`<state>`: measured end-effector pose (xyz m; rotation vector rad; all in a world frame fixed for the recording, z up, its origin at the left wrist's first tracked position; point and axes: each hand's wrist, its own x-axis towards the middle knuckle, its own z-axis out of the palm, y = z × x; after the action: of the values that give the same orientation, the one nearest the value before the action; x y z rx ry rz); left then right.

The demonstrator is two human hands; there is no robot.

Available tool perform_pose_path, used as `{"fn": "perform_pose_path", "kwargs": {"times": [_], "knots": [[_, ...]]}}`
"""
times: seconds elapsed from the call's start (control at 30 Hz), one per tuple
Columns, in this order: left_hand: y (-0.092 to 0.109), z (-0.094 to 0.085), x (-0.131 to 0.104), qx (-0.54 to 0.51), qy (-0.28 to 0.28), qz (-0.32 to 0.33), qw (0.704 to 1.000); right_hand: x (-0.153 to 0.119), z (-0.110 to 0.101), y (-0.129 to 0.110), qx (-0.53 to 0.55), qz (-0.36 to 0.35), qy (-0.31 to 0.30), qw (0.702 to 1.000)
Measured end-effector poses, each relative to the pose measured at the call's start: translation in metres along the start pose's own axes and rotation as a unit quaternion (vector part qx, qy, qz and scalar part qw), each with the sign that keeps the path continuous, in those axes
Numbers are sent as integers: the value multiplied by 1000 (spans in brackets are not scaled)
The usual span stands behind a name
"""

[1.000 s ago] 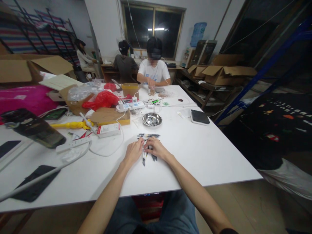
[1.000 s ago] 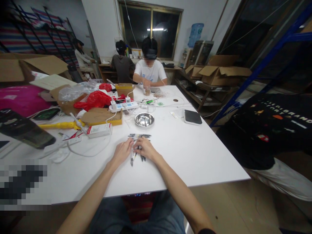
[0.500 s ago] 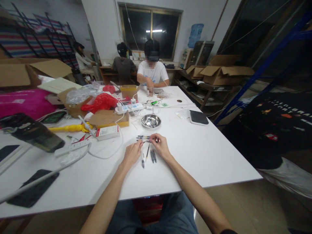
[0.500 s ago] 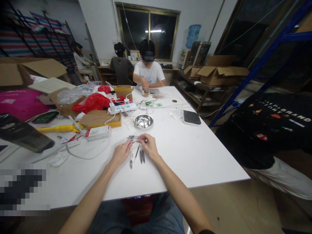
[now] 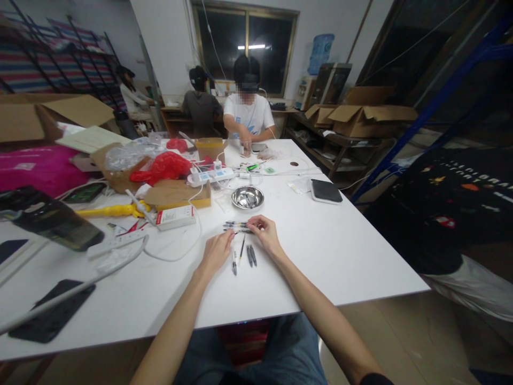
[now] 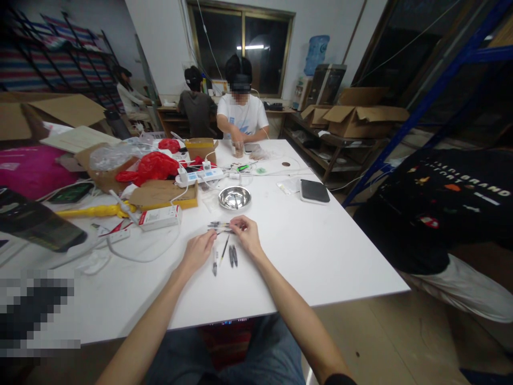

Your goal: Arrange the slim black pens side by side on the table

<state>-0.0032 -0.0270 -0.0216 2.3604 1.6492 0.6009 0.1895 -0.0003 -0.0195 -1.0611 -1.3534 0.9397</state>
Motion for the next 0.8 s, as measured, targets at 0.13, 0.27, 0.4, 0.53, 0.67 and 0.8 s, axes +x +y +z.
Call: {"fn": "perform_pose_path", "kwargs": {"times": [0.13,0.27,0.4,0.53,0.67,0.8], "knots": [[1,0,0,-1,-11,7,1000,-4,4,5,1,4,-58,998],[3,-1,-2,-29,-10,20,999,-8,10,14,-4,10,-68,998],[8,-4,-3,-38,-15,47,998,-9,11,15,-8,-2,-87,996],[11,-4,-4,-26,-3,51,998,-13,11,7,-44,-51,-100,993],[9,0,-4,-39,25,58,997,-15,12,3,-41,-69,-97,992],[7,4,-4,-61,64,64,994,-14,11,2,4,-48,-95,994]]}}
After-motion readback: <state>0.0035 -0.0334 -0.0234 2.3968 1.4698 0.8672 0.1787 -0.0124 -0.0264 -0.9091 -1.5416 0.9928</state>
